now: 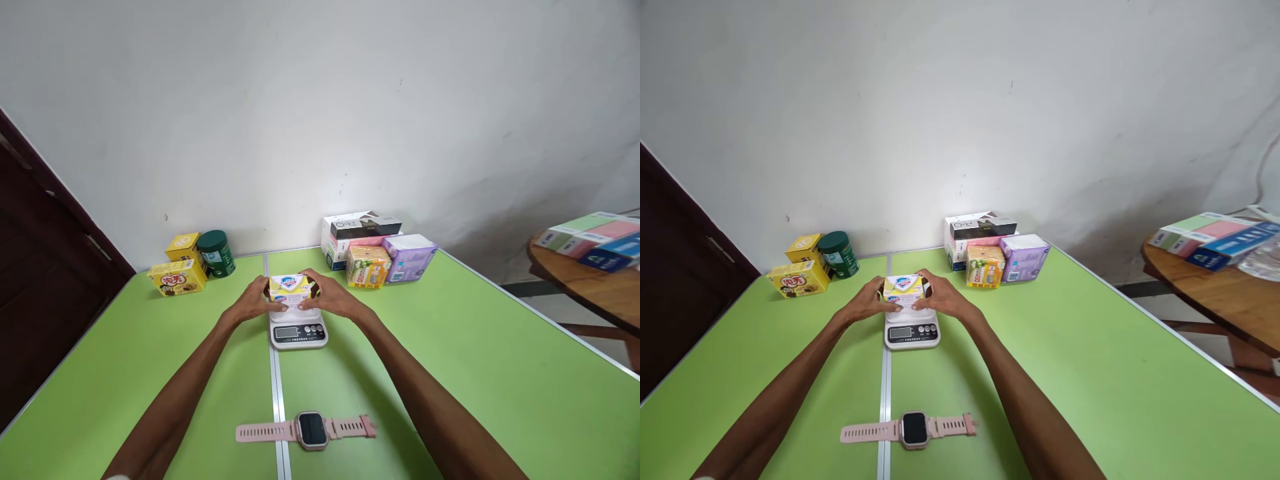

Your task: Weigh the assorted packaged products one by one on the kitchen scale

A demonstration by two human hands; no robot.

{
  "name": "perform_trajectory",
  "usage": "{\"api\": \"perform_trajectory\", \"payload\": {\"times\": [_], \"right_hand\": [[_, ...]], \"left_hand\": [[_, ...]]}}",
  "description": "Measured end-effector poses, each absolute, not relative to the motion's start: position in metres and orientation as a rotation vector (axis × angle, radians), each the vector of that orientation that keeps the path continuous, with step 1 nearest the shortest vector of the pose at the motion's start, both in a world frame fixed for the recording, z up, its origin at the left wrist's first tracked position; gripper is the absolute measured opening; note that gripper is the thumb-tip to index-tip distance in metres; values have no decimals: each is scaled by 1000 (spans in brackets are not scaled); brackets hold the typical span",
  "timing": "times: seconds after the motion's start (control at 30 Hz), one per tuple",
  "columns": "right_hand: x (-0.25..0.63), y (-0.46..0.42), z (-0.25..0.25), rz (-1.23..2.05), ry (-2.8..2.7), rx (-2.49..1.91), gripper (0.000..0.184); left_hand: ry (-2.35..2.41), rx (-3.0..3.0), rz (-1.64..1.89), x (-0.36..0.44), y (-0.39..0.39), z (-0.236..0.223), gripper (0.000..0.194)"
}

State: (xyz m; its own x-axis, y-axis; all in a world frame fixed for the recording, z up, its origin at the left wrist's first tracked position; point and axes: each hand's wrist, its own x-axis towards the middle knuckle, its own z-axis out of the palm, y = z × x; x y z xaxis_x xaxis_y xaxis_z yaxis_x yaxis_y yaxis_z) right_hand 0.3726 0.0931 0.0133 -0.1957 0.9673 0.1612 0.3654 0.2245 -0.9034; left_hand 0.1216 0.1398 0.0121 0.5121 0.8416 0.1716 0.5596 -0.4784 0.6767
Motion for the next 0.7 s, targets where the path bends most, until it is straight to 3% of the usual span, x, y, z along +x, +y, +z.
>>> {"api": "perform_trajectory", "payload": {"times": [0.1, 0.23, 0.4, 0.7], "right_hand": [[374, 90, 10, 963, -1673, -1276, 78], [384, 72, -9, 970, -1456, -1314, 96], [384, 52, -53, 947, -1018, -1228, 61], [372, 47, -72, 778, -1005, -1274, 58]], "left_hand": [[1138, 2198, 665, 116, 139, 12, 60], [1150, 1959, 768, 95, 127, 0, 90], [1262, 1502, 1129, 80, 103, -45, 67], [1320, 1524, 1214, 85, 86, -64, 62]]}}
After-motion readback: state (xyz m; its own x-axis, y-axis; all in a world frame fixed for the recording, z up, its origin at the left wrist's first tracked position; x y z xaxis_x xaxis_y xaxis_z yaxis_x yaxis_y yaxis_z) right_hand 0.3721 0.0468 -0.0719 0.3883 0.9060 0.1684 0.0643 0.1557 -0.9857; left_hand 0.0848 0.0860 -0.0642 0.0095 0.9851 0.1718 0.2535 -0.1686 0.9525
